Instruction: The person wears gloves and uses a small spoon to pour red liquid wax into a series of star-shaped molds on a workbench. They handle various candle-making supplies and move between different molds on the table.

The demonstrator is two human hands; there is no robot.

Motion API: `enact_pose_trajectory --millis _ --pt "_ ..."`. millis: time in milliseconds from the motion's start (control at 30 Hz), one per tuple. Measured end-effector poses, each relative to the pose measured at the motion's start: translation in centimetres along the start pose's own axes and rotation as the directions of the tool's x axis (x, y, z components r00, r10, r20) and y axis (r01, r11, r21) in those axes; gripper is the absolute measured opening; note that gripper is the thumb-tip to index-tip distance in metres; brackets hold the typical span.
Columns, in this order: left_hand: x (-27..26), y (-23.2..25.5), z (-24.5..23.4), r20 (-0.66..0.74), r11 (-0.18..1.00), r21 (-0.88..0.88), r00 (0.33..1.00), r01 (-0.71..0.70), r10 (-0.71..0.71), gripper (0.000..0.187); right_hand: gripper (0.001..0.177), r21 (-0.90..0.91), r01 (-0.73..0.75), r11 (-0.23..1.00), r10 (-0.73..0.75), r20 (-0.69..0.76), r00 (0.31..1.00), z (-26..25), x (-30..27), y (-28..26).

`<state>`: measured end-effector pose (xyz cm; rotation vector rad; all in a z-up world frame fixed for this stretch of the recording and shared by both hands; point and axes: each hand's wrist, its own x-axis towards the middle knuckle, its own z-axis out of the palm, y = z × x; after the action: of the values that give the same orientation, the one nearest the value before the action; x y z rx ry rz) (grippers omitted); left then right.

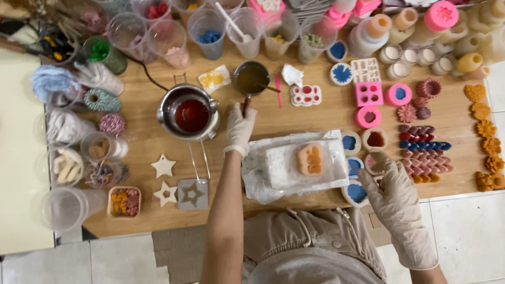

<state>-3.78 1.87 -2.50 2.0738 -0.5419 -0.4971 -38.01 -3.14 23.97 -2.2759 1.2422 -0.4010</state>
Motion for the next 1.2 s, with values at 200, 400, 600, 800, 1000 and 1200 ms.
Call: enact_pose_trajectory --millis 200,400,600,800,1000,1200 --pt "-11.3 10.8 -8.5 0.133 0.944 0.294 0.985 -0.148 0.112 0.061 0.045 0.009 0.168 0.986 -0.168 -0.049 0.985 0.1 1.5 -2.1" --pt "-13.3 8.4 -17.7 -0.214 0.887 0.396 0.963 0.237 -0.162 0.096 0.029 0.019 0.192 0.981 -0.191 -0.047 0.980 0.3 2.1 -4.9" --pt "-12.1 2.2 -18.0 0.234 0.609 -0.659 0.890 0.441 -0.391 0.065 0.026 0.097 0.280 0.955 -0.272 -0.086 0.958 0.4 1.3 -6.9" --pt "-11.0 3.8 -16.2 0.219 0.487 -0.799 0.926 0.352 -0.309 0.024 0.024 0.053 0.327 0.944 -0.322 -0.081 0.943 0.8 1.1 -8.0" --pt "-12.7 9.7 -19.2 0.190 0.608 -0.720 0.938 0.334 -0.290 0.023 0.045 0.378 0.178 0.909 -0.230 0.097 0.968 2.0 0.2 -10.1" --pt "-17.4 17.5 -21.4 0.312 0.626 -0.628 0.886 0.463 -0.344 0.037 0.081 0.761 0.002 0.648 -0.199 0.167 0.966 3.8 2.0 -13.3"
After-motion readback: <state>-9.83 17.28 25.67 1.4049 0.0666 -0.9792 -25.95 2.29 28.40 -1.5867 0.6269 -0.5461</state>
